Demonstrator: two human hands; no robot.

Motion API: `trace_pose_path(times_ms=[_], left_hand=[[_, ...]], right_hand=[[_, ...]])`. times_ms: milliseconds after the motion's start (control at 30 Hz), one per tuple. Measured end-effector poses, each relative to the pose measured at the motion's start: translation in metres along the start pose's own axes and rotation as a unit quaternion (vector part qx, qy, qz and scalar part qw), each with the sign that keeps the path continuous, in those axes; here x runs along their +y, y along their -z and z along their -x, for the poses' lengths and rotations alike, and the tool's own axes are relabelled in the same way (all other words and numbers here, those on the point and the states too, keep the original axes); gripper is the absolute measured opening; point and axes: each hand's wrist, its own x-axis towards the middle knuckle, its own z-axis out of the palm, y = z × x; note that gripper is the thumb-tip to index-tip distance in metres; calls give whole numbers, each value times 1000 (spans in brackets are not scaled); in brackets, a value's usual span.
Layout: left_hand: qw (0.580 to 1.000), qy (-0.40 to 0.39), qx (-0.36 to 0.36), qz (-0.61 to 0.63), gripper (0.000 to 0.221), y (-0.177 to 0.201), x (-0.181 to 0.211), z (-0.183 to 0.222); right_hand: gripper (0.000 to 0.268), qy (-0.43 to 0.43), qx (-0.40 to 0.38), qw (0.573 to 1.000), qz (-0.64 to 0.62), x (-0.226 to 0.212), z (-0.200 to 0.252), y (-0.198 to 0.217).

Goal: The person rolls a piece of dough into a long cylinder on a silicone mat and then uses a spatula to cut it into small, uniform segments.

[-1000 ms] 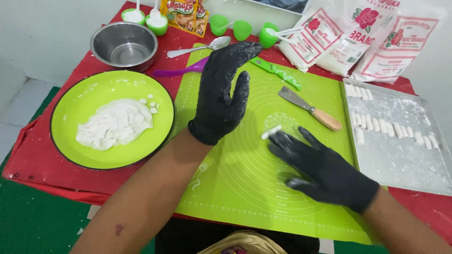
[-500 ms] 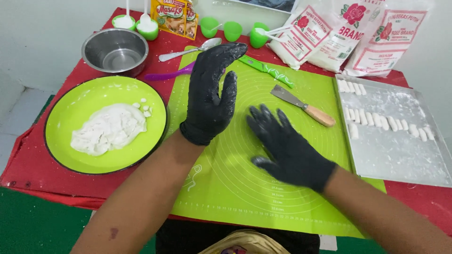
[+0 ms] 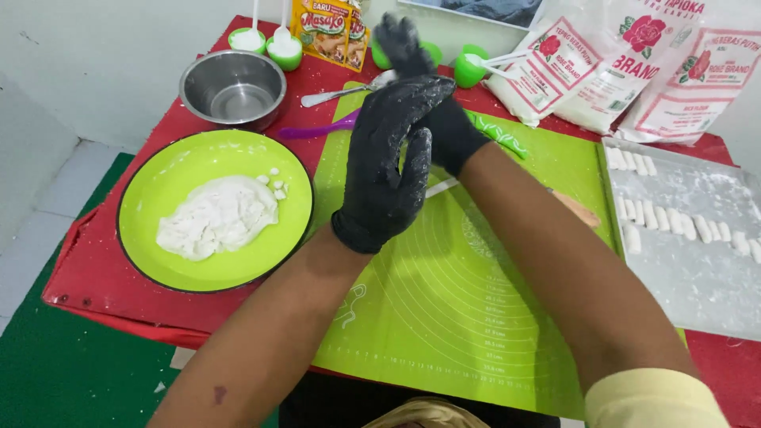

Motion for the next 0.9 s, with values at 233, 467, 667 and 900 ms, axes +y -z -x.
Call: trace_pose_path(times_ms=[233, 467, 667, 900], left_hand=[[999, 8, -51, -16, 33, 2, 0, 0], [982, 37, -182, -30, 39, -7, -25, 32], [936, 30, -319, -144, 41, -14, -46, 67], [902, 0, -416, -116, 46, -6, -53, 79]], right_hand=[[76, 10, 8, 1000, 3, -38, 90, 24], [76, 2, 2, 999, -46, -80, 173, 60], [72, -36, -19, 991, -128, -106, 236, 99], [77, -98, 30, 990, -97, -117, 247, 105]])
